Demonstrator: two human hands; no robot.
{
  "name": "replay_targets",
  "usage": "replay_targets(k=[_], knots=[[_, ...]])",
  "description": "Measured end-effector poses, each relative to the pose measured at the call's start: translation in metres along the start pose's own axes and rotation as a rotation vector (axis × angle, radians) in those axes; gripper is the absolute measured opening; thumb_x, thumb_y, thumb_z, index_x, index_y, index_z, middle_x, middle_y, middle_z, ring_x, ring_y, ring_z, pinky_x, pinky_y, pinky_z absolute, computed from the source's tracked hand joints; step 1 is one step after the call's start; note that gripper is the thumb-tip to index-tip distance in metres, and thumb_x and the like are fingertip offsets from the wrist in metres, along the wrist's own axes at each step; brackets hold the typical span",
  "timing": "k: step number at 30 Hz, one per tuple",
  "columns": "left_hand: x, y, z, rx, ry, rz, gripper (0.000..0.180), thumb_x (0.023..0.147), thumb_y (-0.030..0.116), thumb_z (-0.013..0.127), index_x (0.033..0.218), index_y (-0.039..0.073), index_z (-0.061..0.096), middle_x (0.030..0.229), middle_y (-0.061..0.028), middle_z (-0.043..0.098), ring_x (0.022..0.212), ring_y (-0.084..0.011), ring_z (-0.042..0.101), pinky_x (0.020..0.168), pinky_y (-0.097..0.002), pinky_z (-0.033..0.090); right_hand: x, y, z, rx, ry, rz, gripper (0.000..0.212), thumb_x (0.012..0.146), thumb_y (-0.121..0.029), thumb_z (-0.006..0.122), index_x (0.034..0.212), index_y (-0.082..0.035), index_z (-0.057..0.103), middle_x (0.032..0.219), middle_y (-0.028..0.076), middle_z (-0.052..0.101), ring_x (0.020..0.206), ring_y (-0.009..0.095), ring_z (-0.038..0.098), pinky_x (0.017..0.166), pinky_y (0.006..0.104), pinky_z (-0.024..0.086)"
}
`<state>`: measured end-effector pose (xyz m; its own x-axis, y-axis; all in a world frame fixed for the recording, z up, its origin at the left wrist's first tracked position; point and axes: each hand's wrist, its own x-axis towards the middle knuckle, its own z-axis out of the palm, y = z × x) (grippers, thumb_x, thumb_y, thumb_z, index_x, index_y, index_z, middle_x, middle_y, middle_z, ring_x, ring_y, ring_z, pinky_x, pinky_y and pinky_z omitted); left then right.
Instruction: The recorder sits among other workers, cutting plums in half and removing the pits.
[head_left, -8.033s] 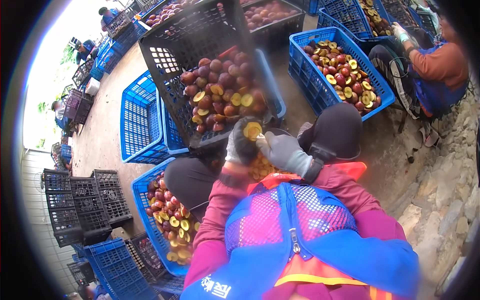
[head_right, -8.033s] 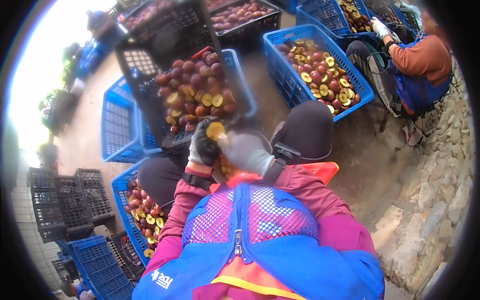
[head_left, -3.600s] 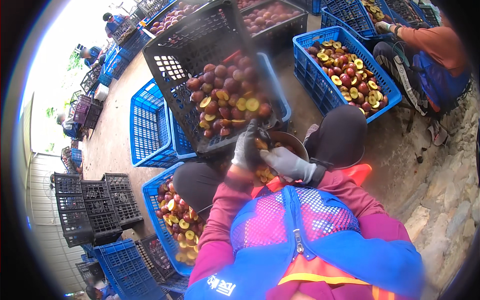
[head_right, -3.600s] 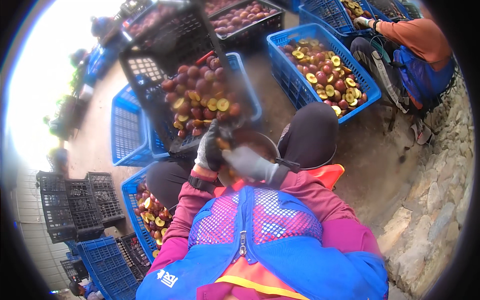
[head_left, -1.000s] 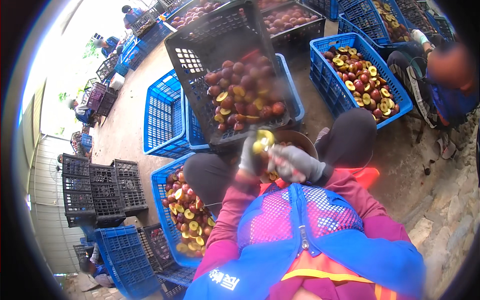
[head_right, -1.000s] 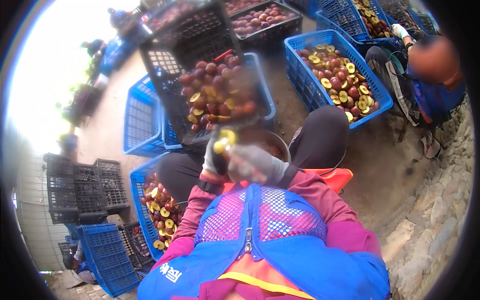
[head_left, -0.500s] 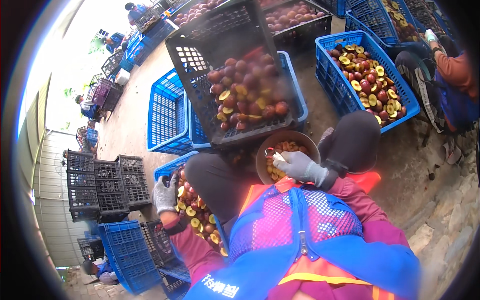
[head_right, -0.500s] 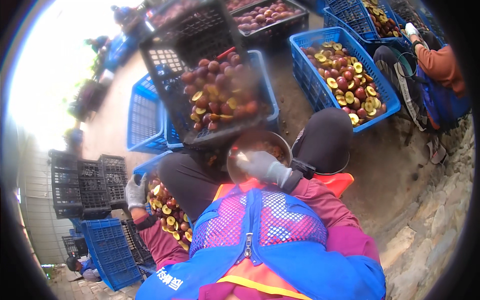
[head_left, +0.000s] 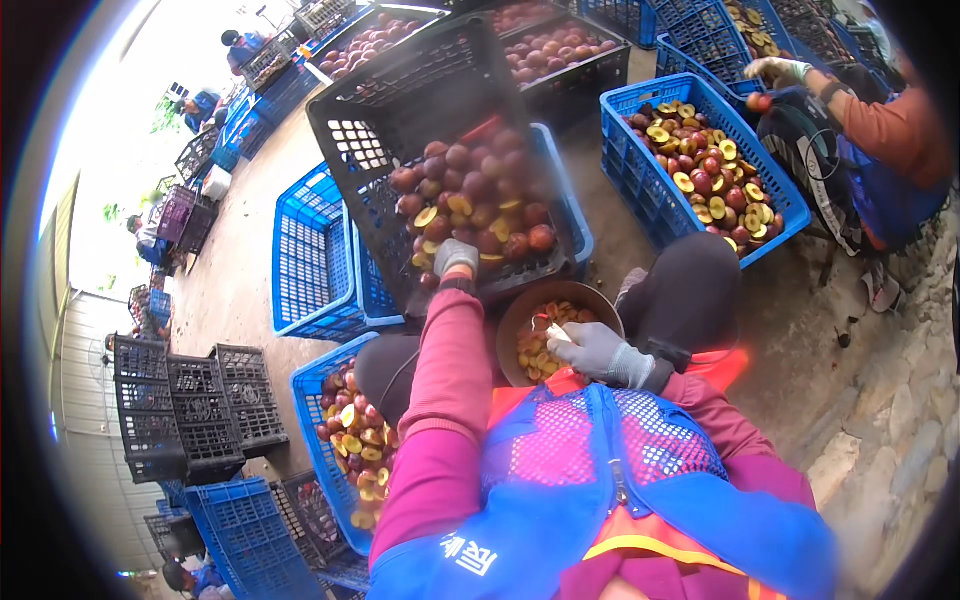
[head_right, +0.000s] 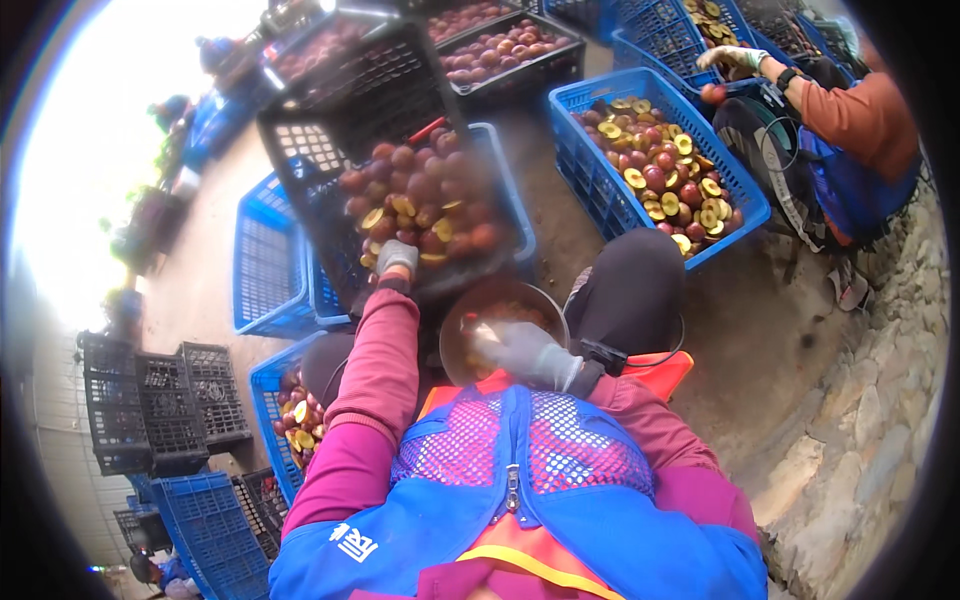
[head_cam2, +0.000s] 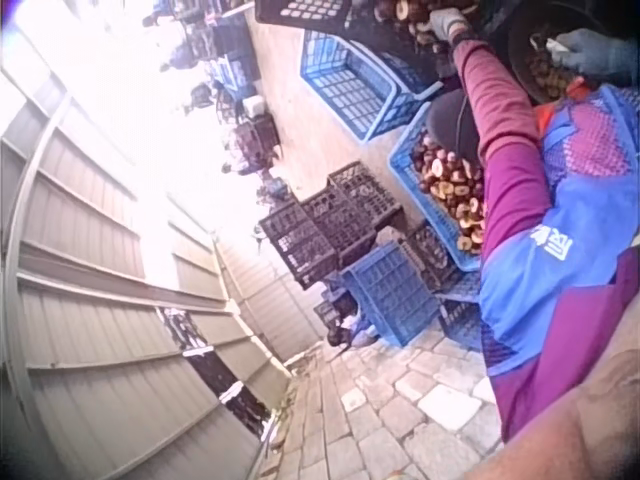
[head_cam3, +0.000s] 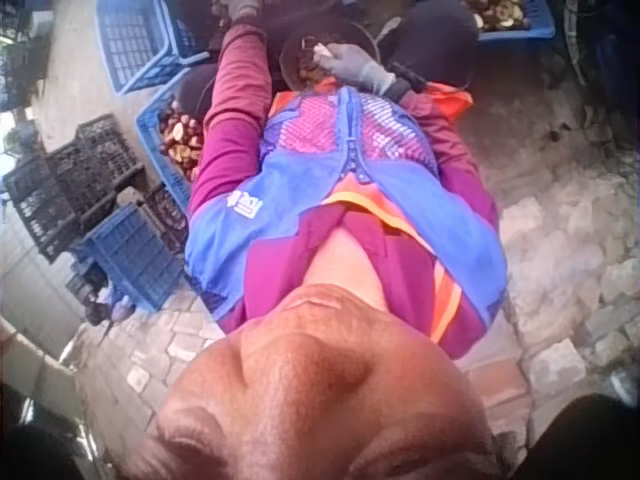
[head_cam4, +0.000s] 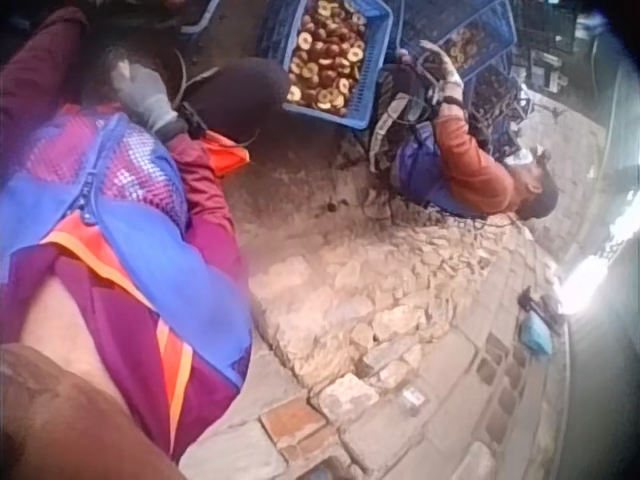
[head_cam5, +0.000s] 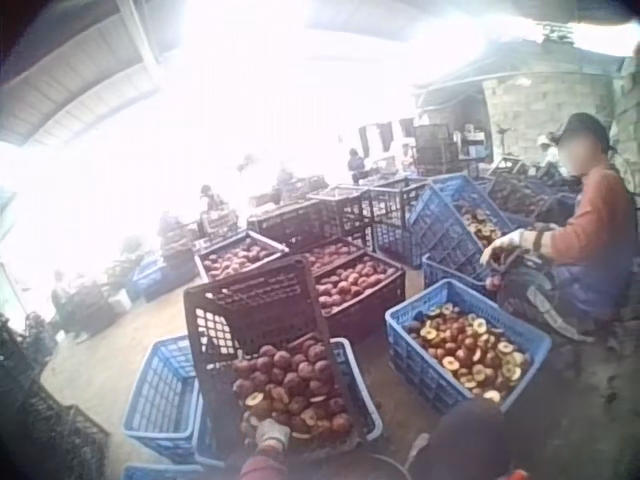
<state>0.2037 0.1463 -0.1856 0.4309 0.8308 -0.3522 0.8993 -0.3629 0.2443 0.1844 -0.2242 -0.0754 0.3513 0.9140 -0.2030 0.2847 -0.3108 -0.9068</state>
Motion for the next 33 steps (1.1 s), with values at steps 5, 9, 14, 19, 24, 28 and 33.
replay_targets(k=[5, 9, 14, 19, 24, 28, 33], knots=[[0.016, -0.060, 0.029, -0.365, 0.133, 0.115, 0.049, 0.086, 0.019, 0.077, 0.130, 0.001, 0.065, 0.120, -0.0209, 0.073, 0.110, -0.0357, 0.073, 0.092, -0.0439, 0.059, 0.020, -0.008, 0.015, 0.163, 0.181, 0.114, 0.039, 0.106, -0.041, 0.061, 0.114, -0.004, 0.068, 0.077, 0.009, 0.068, 0.062, 0.019, 0.068, 0.061, 0.0372, 0.054], [-0.069, -0.021, 0.002, -1.284, -0.385, 0.276, 0.040, 0.091, 0.017, 0.073, 0.127, 0.001, 0.063, 0.107, -0.0096, 0.073, 0.089, -0.0263, 0.072, 0.076, -0.0392, 0.061, 0.032, -0.010, -0.005, -0.118, 0.398, -0.033, 0.037, 0.105, -0.039, 0.060, 0.116, -0.004, 0.066, 0.087, 0.019, 0.071, 0.080, 0.038, 0.070, 0.075, 0.0469, 0.054], [-0.195, -0.028, -0.067, -1.256, -0.229, 0.665, 0.039, 0.095, 0.017, 0.068, 0.130, 0.003, 0.061, 0.116, -0.0089, 0.070, 0.105, -0.0262, 0.069, 0.090, -0.0381, 0.058, 0.042, -0.048, 0.001, -0.182, 0.334, -0.146, 0.038, 0.106, -0.040, 0.058, 0.116, -0.004, 0.066, 0.098, 0.026, 0.072, 0.093, 0.047, 0.069, 0.081, 0.0539, 0.052], [-0.221, -0.030, -0.065, -0.815, 0.130, 0.970, 0.044, 0.092, 0.015, 0.069, 0.134, 0.002, 0.061, 0.116, -0.0136, 0.072, 0.109, -0.0276, 0.071, 0.094, -0.0367, 0.056, 0.040, -0.055, 0.009, -0.287, 0.271, -0.018, 0.040, 0.107, -0.043, 0.056, 0.107, -0.004, 0.065, 0.091, 0.027, 0.071, 0.089, 0.048, 0.069, 0.078, 0.0567, 0.051], [-0.227, -0.032, -0.057, -0.796, 0.128, 0.940, 0.044, 0.089, 0.014, 0.069, 0.131, 0.000, 0.063, 0.116, -0.0171, 0.073, 0.110, -0.0314, 0.072, 0.095, -0.0379, 0.056, 0.038, -0.052, 0.012, -0.332, 0.309, -0.063, 0.042, 0.108, -0.044, 0.053, 0.104, -0.005, 0.067, 0.085, 0.024, 0.071, 0.079, 0.046, 0.069, 0.074, 0.0566, 0.052], [-0.231, -0.032, -0.054, -0.833, 0.089, 0.917, 0.032, 0.099, 0.019, 0.063, 0.126, 0.001, 0.064, 0.110, -0.0114, 0.072, 0.103, -0.0258, 0.071, 0.092, -0.0360, 0.056, 0.036, -0.060, 0.010, -0.422, 0.215, -0.053, 0.043, 0.109, -0.041, 0.048, 0.105, -0.004, 0.068, 0.087, 0.023, 0.072, 0.077, 0.044, 0.070, 0.073, 0.0552, 0.053], [-0.227, -0.023, -0.029, -1.514, -0.247, 0.488, 0.041, 0.115, 0.039, 0.040, 0.115, 0.005, 0.064, 0.104, -0.0066, 0.070, 0.095, -0.0201, 0.068, 0.086, -0.0339, 0.056, 0.037, -0.045, 0.027, -0.446, 0.182, -0.103, 0.046, 0.107, -0.045, 0.053, 0.101, -0.002, 0.065, 0.087, 0.029, 0.070, 0.083, 0.049, 0.069, 0.077, 0.0581, 0.052]])
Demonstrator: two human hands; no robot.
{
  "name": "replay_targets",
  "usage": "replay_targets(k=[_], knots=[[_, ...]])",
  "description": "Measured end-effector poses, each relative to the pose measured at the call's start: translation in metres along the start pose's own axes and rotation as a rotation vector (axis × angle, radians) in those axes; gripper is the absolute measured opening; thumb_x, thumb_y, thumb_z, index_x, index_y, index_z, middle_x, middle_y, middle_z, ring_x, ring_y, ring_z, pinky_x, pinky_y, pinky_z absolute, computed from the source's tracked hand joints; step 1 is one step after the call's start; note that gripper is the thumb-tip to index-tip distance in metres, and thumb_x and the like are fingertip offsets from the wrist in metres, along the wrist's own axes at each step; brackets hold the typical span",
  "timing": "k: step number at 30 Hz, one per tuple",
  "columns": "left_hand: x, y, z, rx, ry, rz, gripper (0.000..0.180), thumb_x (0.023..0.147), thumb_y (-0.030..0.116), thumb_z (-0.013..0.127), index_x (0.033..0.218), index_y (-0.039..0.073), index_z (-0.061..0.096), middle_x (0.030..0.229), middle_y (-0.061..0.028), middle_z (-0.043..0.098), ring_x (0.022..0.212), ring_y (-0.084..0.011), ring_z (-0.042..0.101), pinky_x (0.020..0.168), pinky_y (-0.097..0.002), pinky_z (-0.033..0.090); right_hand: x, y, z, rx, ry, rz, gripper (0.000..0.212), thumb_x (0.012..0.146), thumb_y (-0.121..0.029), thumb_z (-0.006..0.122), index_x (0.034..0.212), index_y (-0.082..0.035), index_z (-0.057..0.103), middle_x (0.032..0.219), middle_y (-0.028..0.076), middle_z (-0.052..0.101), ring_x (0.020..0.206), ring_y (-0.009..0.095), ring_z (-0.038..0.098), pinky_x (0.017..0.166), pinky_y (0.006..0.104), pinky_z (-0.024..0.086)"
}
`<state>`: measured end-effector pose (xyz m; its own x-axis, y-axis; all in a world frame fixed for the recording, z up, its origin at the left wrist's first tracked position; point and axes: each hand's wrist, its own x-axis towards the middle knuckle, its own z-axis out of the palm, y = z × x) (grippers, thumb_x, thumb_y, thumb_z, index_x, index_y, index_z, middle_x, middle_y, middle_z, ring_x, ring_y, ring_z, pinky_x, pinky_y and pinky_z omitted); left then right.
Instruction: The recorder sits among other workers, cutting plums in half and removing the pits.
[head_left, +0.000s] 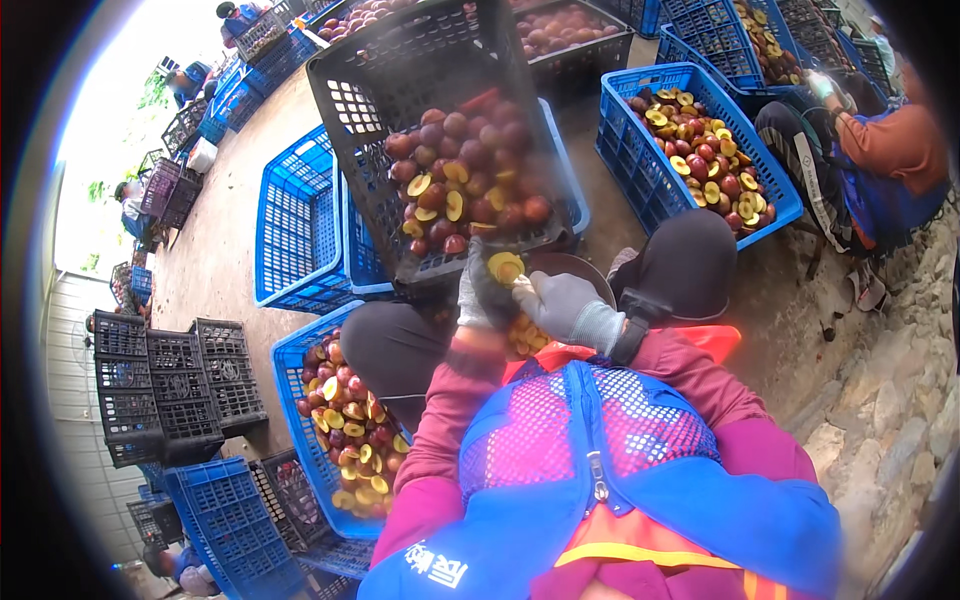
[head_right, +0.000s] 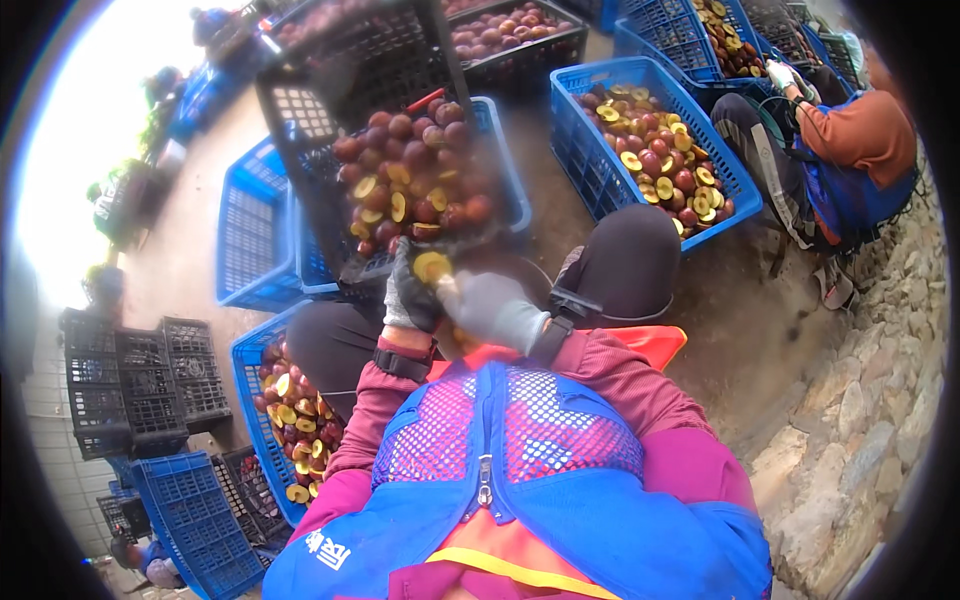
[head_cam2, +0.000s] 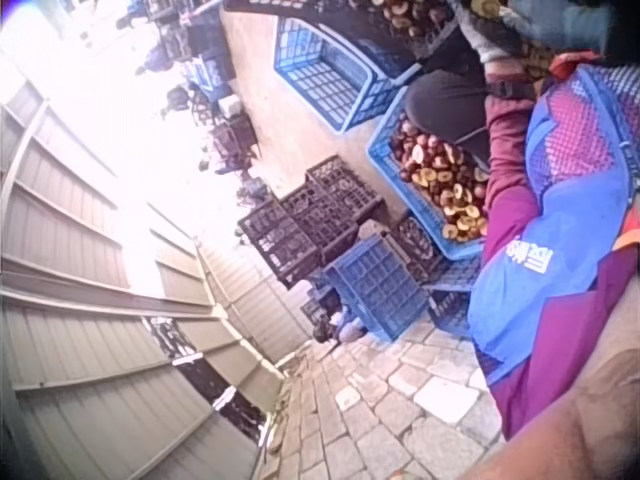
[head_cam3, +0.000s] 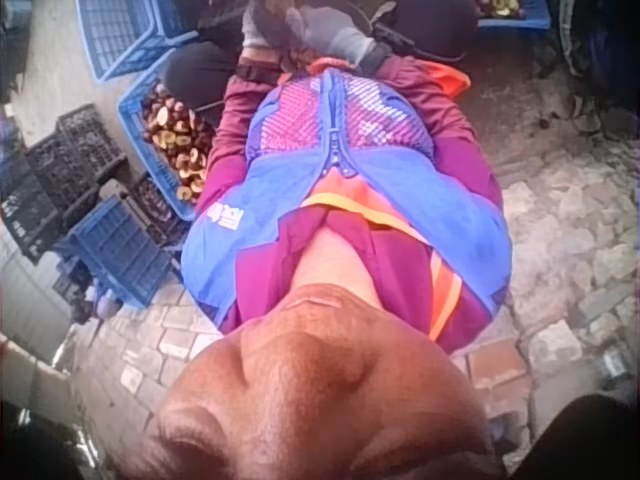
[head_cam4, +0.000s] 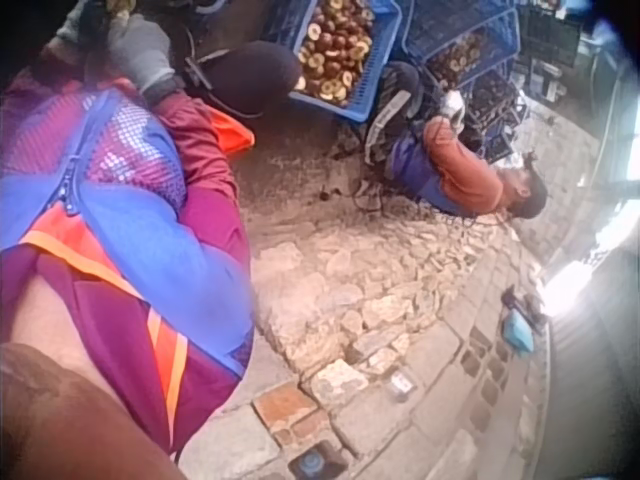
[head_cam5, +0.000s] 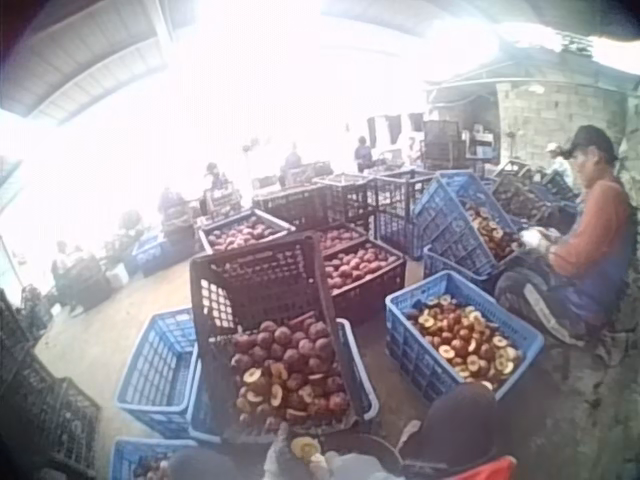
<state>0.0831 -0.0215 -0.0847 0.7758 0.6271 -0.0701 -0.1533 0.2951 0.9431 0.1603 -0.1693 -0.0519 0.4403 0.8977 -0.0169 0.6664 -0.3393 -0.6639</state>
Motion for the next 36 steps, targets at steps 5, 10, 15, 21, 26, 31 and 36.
replay_targets(k=[5, 10, 15, 21, 26, 31, 36], knots=[[0.011, -0.017, -0.007, -0.368, 0.157, -0.332, 0.049, 0.115, 0.048, 0.040, 0.110, 0.005, 0.063, 0.101, -0.0091, 0.069, 0.090, -0.0216, 0.069, 0.083, -0.0357, 0.058, 0.009, 0.009, 0.014, 0.295, -0.126, 0.037, 0.045, 0.109, -0.043, 0.052, 0.094, -0.002, 0.065, 0.086, 0.029, 0.069, 0.077, 0.048, 0.067, 0.073, 0.0569, 0.051], [0.003, -0.012, -0.008, -0.206, -0.084, -0.346, 0.041, 0.115, 0.042, 0.045, 0.109, 0.007, 0.067, 0.096, -0.0048, 0.069, 0.085, -0.0171, 0.066, 0.081, -0.0326, 0.056, 0.003, 0.011, 0.004, 0.923, -0.397, 0.408, 0.047, 0.113, -0.043, 0.047, 0.090, -0.005, 0.063, 0.067, 0.010, 0.058, 0.047, 0.022, 0.053, 0.046, 0.0388, 0.042], [0.051, 0.008, -0.004, -0.173, 0.021, -0.602, 0.036, 0.104, 0.042, 0.067, 0.095, 0.007, 0.065, 0.080, -0.0076, 0.069, 0.075, -0.0263, 0.070, 0.071, -0.0401, 0.056, -0.006, 0.017, 0.002, 1.390, -0.556, 0.627, 0.048, 0.113, -0.045, 0.049, 0.094, -0.005, 0.067, 0.064, 0.002, 0.055, 0.046, 0.011, 0.048, 0.042, 0.0301, 0.038], [0.175, -0.043, -0.065, 1.398, 0.090, -0.334, 0.049, 0.092, 0.047, 0.072, 0.114, 0.004, 0.079, 0.119, -0.0203, 0.077, 0.114, -0.0386, 0.073, 0.091, -0.0470, 0.058, -0.005, 0.027, 0.008, 0.315, -0.376, 0.193, 0.056, 0.109, -0.053, 0.047, 0.098, -0.004, 0.073, 0.088, 0.020, 0.074, 0.079, 0.036, 0.071, 0.074, 0.0473, 0.053], [0.200, -0.080, -0.048, 1.612, 0.091, -0.539, 0.050, 0.091, 0.043, 0.072, 0.123, 0.006, 0.078, 0.131, -0.0199, 0.074, 0.126, -0.0384, 0.069, 0.101, -0.0462, 0.057, -0.008, 0.028, -0.006, 0.101, -0.301, 0.144, 0.057, 0.109, -0.052, 0.036, 0.104, -0.011, 0.076, 0.100, 0.018, 0.078, 0.090, 0.040, 0.073, 0.086, 0.0517, 0.054], [0.194, -0.074, -0.059, 1.577, 0.026, -0.550, 0.060, 0.080, 0.046, 0.081, 0.124, 0.004, 0.077, 0.132, -0.0212, 0.073, 0.125, -0.0384, 0.069, 0.100, -0.0459, 0.058, -0.006, 0.024, -0.014, 0.053, -0.133, 0.228, 0.046, 0.105, -0.051, 0.050, 0.111, -0.008, 0.066, 0.095, 0.025, 0.074, 0.090, 0.046, 0.071, 0.081, 0.0579, 0.053], [0.184, -0.061, -0.048, 1.524, 0.064, -0.554, 0.065, 0.079, 0.048, 0.082, 0.125, 0.003, 0.076, 0.134, -0.0230, 0.071, 0.126, -0.0376, 0.069, 0.102, -0.0441, 0.056, 0.003, 0.038, 0.000, 0.123, -0.006, 0.315, 0.047, 0.104, -0.052, 0.052, 0.119, -0.010, 0.065, 0.101, 0.024, 0.074, 0.088, 0.045, 0.072, 0.080, 0.0583, 0.053]])
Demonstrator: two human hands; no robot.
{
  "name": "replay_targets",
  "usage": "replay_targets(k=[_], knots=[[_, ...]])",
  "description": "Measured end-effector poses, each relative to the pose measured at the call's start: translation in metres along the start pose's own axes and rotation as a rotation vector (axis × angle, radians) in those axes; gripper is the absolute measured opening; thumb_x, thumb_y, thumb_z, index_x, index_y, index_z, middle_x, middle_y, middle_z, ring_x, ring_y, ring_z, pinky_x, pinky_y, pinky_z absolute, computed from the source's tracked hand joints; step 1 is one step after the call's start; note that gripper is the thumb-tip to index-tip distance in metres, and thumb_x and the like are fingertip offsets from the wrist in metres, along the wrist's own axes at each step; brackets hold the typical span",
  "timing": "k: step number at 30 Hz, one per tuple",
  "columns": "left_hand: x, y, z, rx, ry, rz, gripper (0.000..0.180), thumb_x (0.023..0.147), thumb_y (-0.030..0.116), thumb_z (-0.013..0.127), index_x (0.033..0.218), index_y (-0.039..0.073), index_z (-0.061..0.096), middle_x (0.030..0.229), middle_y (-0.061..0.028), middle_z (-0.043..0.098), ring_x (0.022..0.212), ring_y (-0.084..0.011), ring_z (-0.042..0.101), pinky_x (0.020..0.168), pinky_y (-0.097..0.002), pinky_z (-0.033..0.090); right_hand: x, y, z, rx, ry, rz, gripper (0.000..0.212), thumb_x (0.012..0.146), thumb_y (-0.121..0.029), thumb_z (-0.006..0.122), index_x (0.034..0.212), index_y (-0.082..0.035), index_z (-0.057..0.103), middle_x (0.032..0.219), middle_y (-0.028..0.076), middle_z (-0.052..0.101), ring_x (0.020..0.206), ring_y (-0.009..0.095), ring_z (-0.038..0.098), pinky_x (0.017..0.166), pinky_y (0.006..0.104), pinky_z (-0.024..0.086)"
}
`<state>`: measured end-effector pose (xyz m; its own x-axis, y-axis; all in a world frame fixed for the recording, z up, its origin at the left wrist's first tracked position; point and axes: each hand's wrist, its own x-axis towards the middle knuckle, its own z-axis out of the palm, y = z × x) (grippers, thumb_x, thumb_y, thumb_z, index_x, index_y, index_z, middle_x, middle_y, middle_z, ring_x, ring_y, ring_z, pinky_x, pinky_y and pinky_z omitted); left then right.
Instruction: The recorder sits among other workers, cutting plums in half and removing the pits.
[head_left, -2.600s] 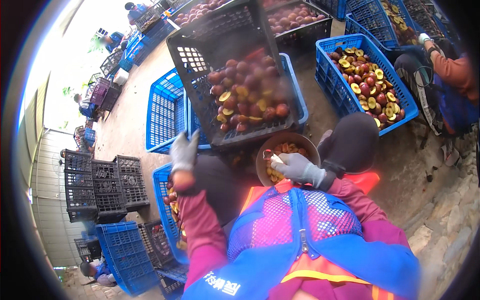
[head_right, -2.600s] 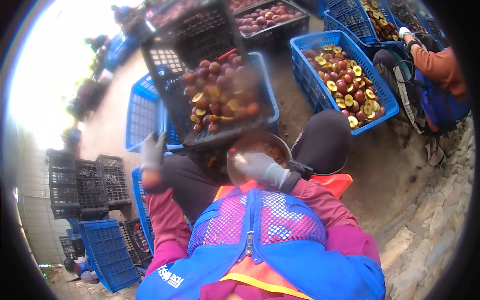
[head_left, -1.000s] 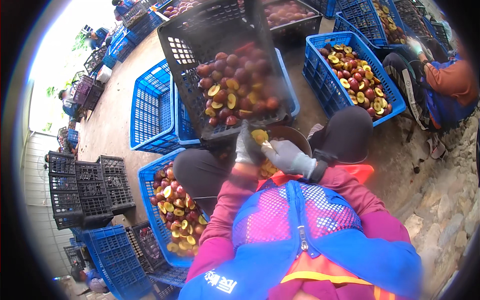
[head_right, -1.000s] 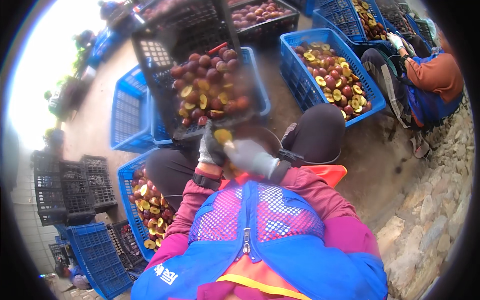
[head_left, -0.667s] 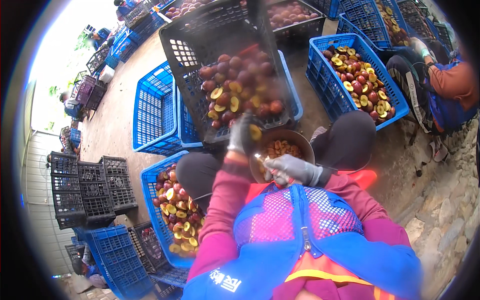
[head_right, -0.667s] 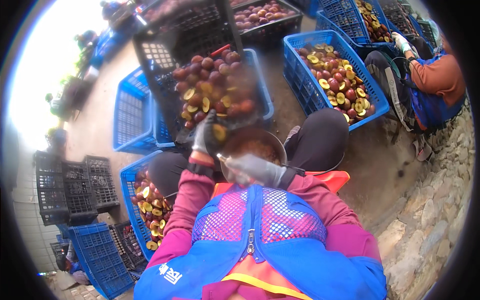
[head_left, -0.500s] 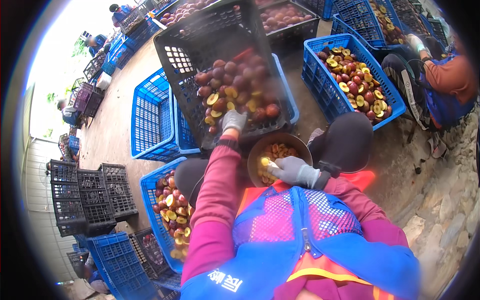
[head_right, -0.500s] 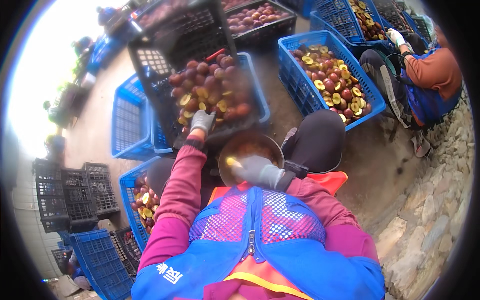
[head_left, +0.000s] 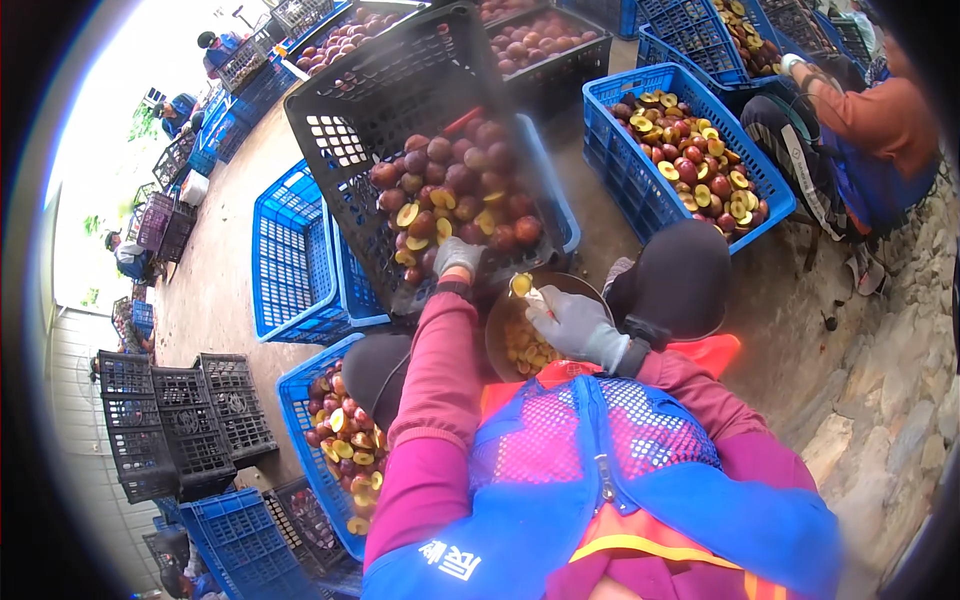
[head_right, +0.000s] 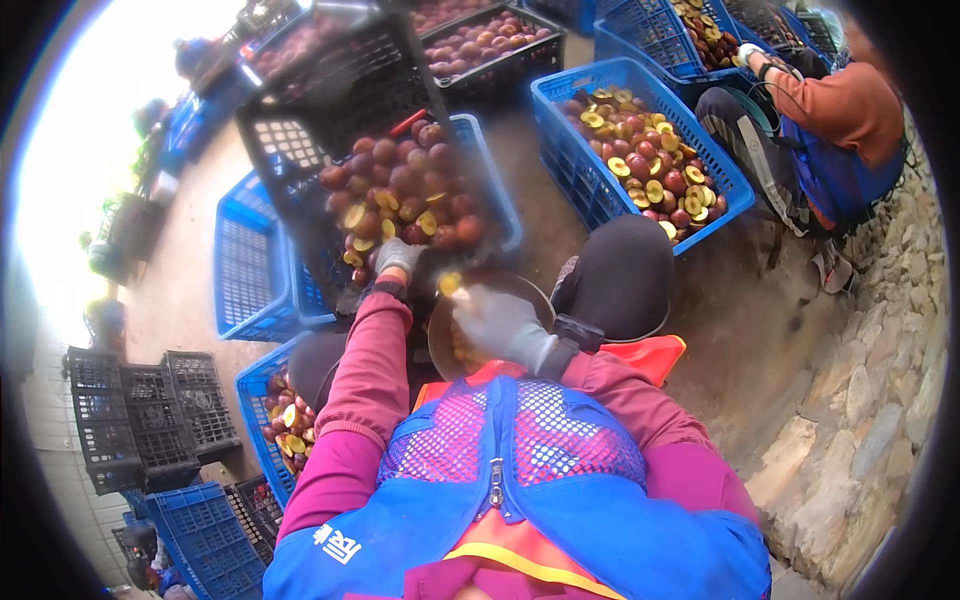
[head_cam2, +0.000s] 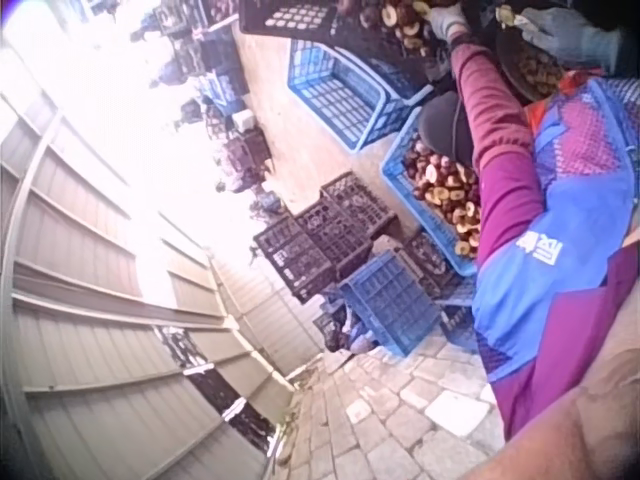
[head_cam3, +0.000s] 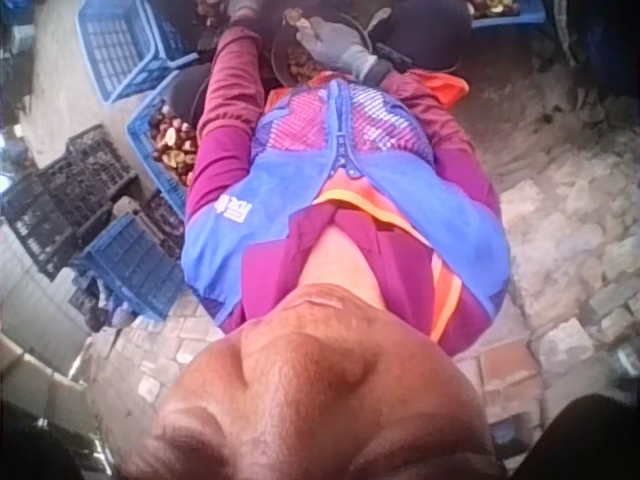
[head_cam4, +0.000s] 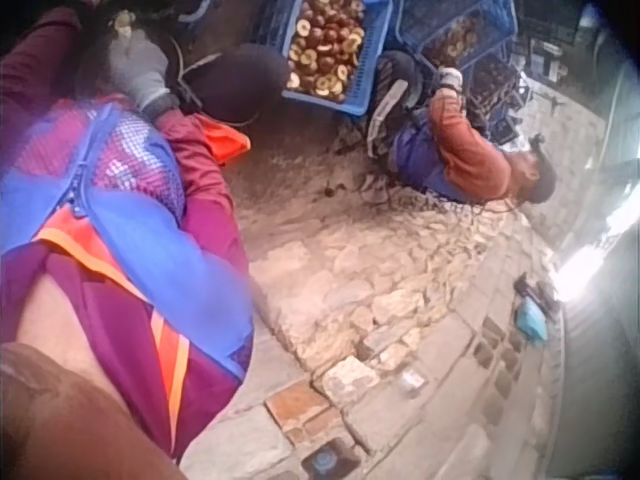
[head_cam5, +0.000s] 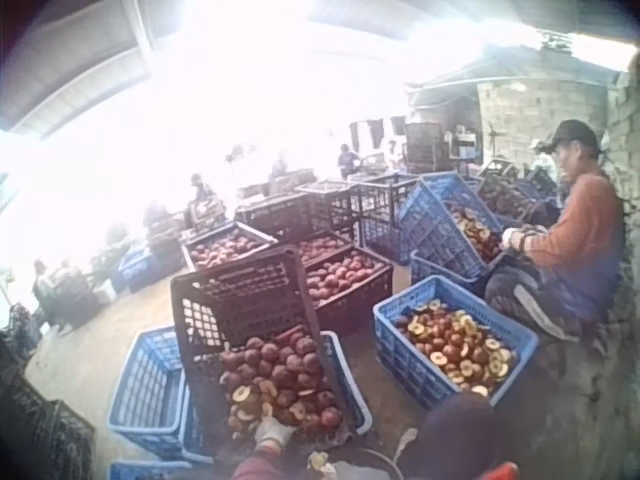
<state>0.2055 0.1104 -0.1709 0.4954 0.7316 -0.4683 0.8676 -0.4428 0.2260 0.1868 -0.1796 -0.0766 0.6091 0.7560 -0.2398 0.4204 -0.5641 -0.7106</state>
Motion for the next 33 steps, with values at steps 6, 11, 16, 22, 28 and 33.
replay_targets(k=[6, 11, 16, 22, 28, 33], knots=[[-0.004, 0.002, -0.005, 0.085, 0.007, 0.151, 0.052, 0.086, 0.038, 0.077, 0.126, 0.003, 0.075, 0.126, -0.0197, 0.075, 0.120, -0.0345, 0.071, 0.096, -0.0422, 0.057, -0.013, -0.017, -0.006, -0.027, -0.023, -0.052, 0.045, 0.105, -0.049, 0.050, 0.123, -0.011, 0.067, 0.112, 0.024, 0.074, 0.101, 0.042, 0.072, 0.084, 0.0557, 0.054], [-0.081, -0.032, -0.036, -0.975, -0.222, 0.578, 0.046, 0.094, 0.031, 0.070, 0.129, 0.000, 0.071, 0.121, -0.0113, 0.075, 0.109, -0.0216, 0.071, 0.096, -0.0342, 0.054, -0.022, 0.011, -0.008, 0.047, 0.222, -0.206, 0.038, 0.107, -0.041, 0.054, 0.122, -0.008, 0.066, 0.104, 0.024, 0.074, 0.096, 0.044, 0.072, 0.082, 0.0545, 0.055], [-0.177, -0.046, -0.067, -1.217, -0.130, 0.846, 0.041, 0.101, 0.011, 0.061, 0.140, 0.000, 0.061, 0.133, -0.0105, 0.068, 0.119, -0.0218, 0.065, 0.101, -0.0337, 0.052, -0.013, 0.008, 0.001, 0.069, 0.217, -0.320, 0.035, 0.108, -0.036, 0.055, 0.120, -0.004, 0.065, 0.100, 0.023, 0.073, 0.096, 0.046, 0.070, 0.085, 0.0519, 0.054], [-0.213, -0.072, -0.036, -0.805, 0.331, 1.064, 0.051, 0.100, -0.003, 0.064, 0.149, 0.000, 0.052, 0.133, -0.0116, 0.065, 0.124, -0.0217, 0.063, 0.104, -0.0353, 0.053, -0.024, -0.063, -0.025, 0.115, 0.062, -0.249, 0.040, 0.109, -0.042, 0.053, 0.115, -0.005, 0.065, 0.100, 0.027, 0.073, 0.098, 0.049, 0.069, 0.083, 0.0560, 0.052], [-0.220, -0.077, -0.018, -1.778, -0.493, 0.570, 0.039, 0.112, 0.016, 0.051, 0.147, -0.001, 0.055, 0.134, -0.0124, 0.066, 0.117, -0.0206, 0.065, 0.102, -0.0340, 0.052, -0.031, -0.055, -0.014, -0.053, 0.065, -0.217, 0.043, 0.108, -0.047, 0.052, 0.107, -0.005, 0.064, 0.092, 0.028, 0.072, 0.091, 0.050, 0.069, 0.079, 0.0578, 0.051], [-0.239, -0.074, -0.024, -1.408, -0.198, 0.823, 0.039, 0.113, 0.021, 0.050, 0.146, 0.000, 0.057, 0.133, -0.0131, 0.066, 0.119, -0.0212, 0.064, 0.102, -0.0338, 0.052, -0.037, -0.046, 0.003, 0.001, 0.112, -0.217, 0.043, 0.108, -0.045, 0.054, 0.105, -0.003, 0.065, 0.089, 0.029, 0.071, 0.087, 0.050, 0.068, 0.078, 0.0582, 0.050]])
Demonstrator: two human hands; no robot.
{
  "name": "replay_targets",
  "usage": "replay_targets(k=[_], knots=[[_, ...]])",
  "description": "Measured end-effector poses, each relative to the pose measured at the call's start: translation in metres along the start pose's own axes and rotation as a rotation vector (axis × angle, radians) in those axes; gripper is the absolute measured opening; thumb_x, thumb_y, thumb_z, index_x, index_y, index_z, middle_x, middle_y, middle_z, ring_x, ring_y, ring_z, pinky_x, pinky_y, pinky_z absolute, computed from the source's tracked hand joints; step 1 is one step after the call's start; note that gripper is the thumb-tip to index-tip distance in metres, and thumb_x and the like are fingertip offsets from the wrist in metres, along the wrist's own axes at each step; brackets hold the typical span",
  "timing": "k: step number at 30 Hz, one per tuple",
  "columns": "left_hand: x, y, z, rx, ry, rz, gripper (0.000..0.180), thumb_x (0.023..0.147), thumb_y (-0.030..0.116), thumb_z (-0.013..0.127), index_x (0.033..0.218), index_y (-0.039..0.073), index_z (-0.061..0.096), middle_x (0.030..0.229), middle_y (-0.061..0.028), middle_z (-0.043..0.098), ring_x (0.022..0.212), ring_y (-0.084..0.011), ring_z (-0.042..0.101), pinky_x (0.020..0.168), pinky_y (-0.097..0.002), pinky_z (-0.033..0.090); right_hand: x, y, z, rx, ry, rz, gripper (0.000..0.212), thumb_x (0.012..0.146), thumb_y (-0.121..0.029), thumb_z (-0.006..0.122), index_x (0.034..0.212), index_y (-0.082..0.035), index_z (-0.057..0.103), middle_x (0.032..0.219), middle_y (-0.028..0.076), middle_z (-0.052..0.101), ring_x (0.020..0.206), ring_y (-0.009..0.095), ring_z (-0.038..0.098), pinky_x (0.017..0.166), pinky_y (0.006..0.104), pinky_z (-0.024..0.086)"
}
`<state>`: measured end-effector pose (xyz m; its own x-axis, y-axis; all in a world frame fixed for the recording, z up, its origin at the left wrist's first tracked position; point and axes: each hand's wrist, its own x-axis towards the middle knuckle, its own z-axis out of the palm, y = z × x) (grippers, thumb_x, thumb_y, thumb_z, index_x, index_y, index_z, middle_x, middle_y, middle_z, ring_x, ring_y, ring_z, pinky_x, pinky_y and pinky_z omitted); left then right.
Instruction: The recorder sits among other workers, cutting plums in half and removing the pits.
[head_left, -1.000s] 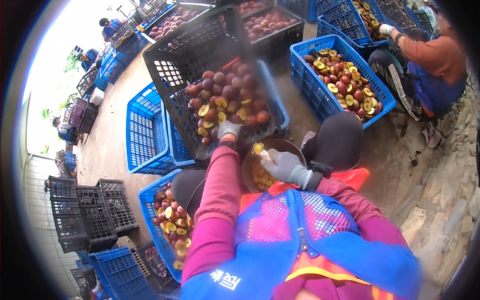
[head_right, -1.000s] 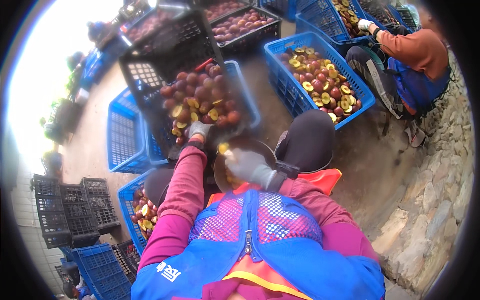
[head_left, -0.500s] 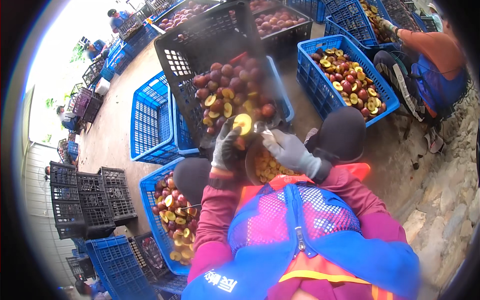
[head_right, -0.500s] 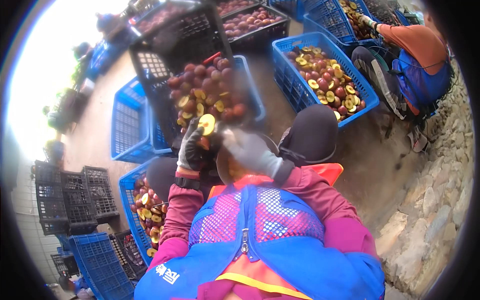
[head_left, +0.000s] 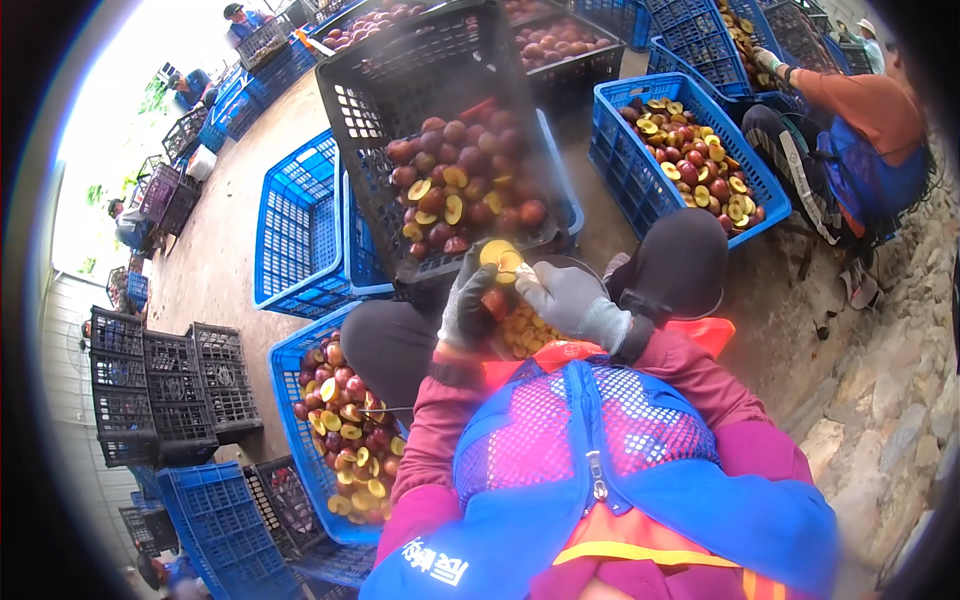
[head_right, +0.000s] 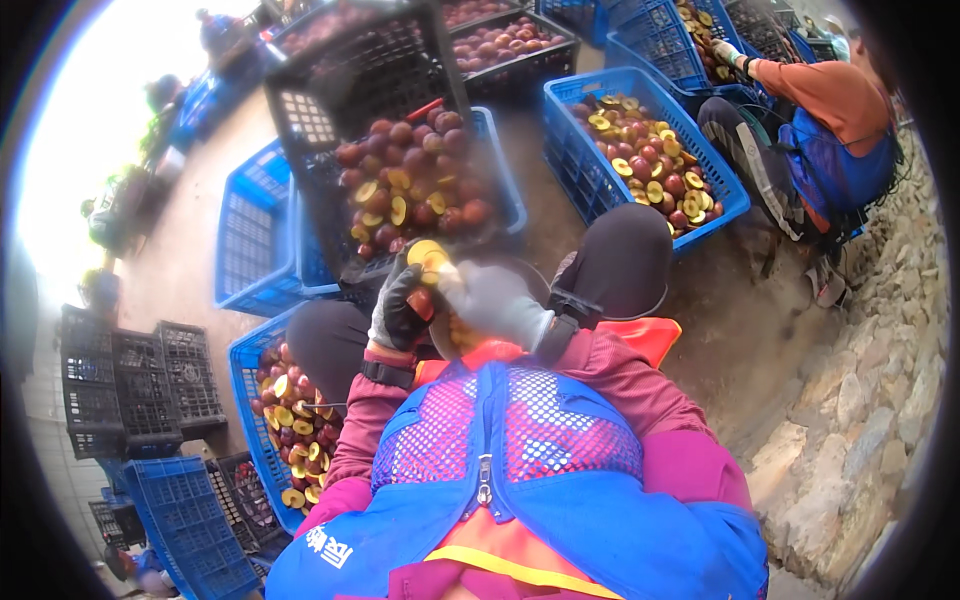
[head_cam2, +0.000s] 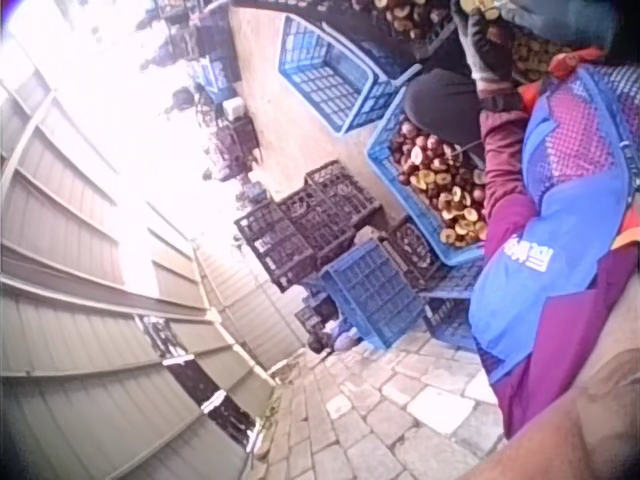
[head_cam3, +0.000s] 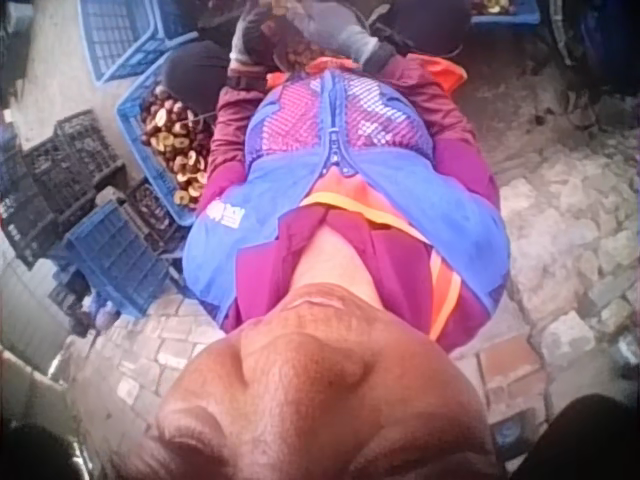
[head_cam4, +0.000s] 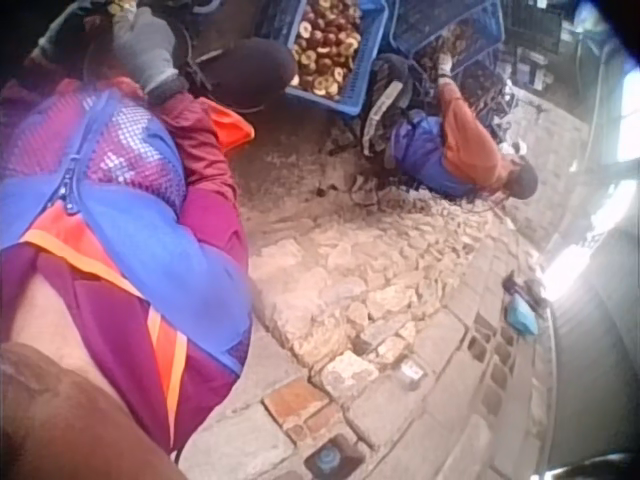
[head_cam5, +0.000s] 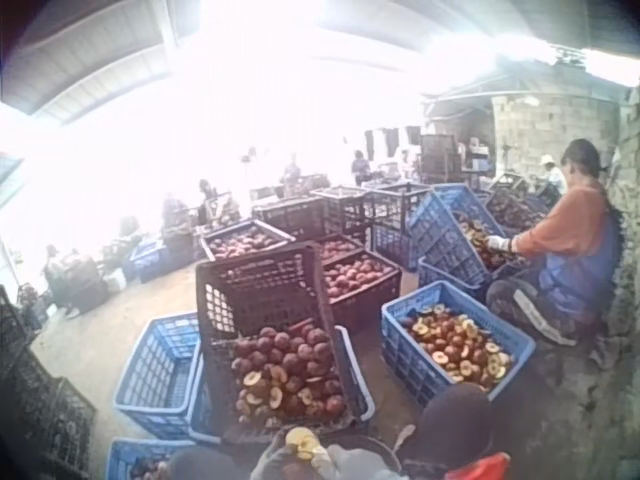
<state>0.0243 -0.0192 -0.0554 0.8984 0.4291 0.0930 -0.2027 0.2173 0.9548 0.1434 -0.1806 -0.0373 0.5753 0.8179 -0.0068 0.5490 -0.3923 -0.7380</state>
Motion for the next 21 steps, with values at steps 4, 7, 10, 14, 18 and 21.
replay_targets(k=[4, 7, 10, 14, 18, 21], knots=[[-0.005, -0.007, -0.003, -0.344, -0.011, -0.115, 0.040, 0.113, 0.019, 0.047, 0.145, -0.001, 0.056, 0.133, -0.0143, 0.067, 0.120, -0.0236, 0.064, 0.106, -0.0365, 0.050, -0.003, -0.014, -0.005, 0.015, -0.063, 0.002, 0.044, 0.109, -0.044, 0.054, 0.104, -0.002, 0.065, 0.088, 0.030, 0.070, 0.087, 0.051, 0.068, 0.078, 0.0585, 0.050], [-0.003, -0.033, -0.020, 0.430, 0.003, 0.315, 0.041, 0.113, 0.022, 0.043, 0.143, -0.002, 0.057, 0.132, -0.0141, 0.067, 0.120, -0.0235, 0.064, 0.106, -0.0380, 0.050, -0.006, -0.016, -0.004, -0.062, -0.029, -0.112, 0.045, 0.110, -0.043, 0.050, 0.104, -0.003, 0.070, 0.085, 0.026, 0.071, 0.078, 0.046, 0.069, 0.072, 0.0568, 0.052], [0.002, -0.033, -0.007, 0.751, 0.038, 0.401, 0.037, 0.113, 0.020, 0.046, 0.138, -0.002, 0.060, 0.127, -0.0125, 0.068, 0.114, -0.0226, 0.065, 0.101, -0.0381, 0.052, -0.009, -0.011, -0.002, -0.084, 0.017, -0.150, 0.045, 0.110, -0.041, 0.047, 0.101, -0.005, 0.073, 0.081, 0.024, 0.071, 0.072, 0.043, 0.069, 0.068, 0.0562, 0.053], [0.005, -0.039, -0.006, 0.223, 0.113, -0.037, 0.033, 0.112, 0.022, 0.047, 0.132, 0.000, 0.063, 0.118, -0.0107, 0.070, 0.105, -0.0221, 0.067, 0.094, -0.0370, 0.054, -0.004, -0.015, -0.005, -0.026, -0.151, 0.024, 0.049, 0.110, -0.046, 0.048, 0.104, 0.000, 0.065, 0.091, 0.030, 0.071, 0.089, 0.051, 0.068, 0.080, 0.0589, 0.050], [0.003, -0.029, 0.013, 0.321, 0.101, 0.007, 0.049, 0.113, 0.045, 0.047, 0.130, 0.002, 0.064, 0.117, -0.0105, 0.069, 0.106, -0.0218, 0.065, 0.095, -0.0363, 0.052, -0.001, 0.008, 0.011, -0.029, -0.078, -0.095, 0.046, 0.110, -0.038, 0.046, 0.101, -0.003, 0.074, 0.080, 0.023, 0.071, 0.072, 0.044, 0.070, 0.068, 0.0569, 0.053], [0.009, -0.013, 0.022, 0.082, 0.147, -0.160, 0.050, 0.112, 0.050, 0.049, 0.127, 0.005, 0.066, 0.111, -0.0061, 0.069, 0.098, -0.0156, 0.065, 0.085, -0.0330, 0.054, 0.003, 0.015, 0.020, 0.146, -0.063, -0.086, 0.048, 0.110, -0.040, 0.047, 0.099, -0.001, 0.073, 0.078, 0.023, 0.070, 0.067, 0.042, 0.069, 0.066, 0.0554, 0.052]])
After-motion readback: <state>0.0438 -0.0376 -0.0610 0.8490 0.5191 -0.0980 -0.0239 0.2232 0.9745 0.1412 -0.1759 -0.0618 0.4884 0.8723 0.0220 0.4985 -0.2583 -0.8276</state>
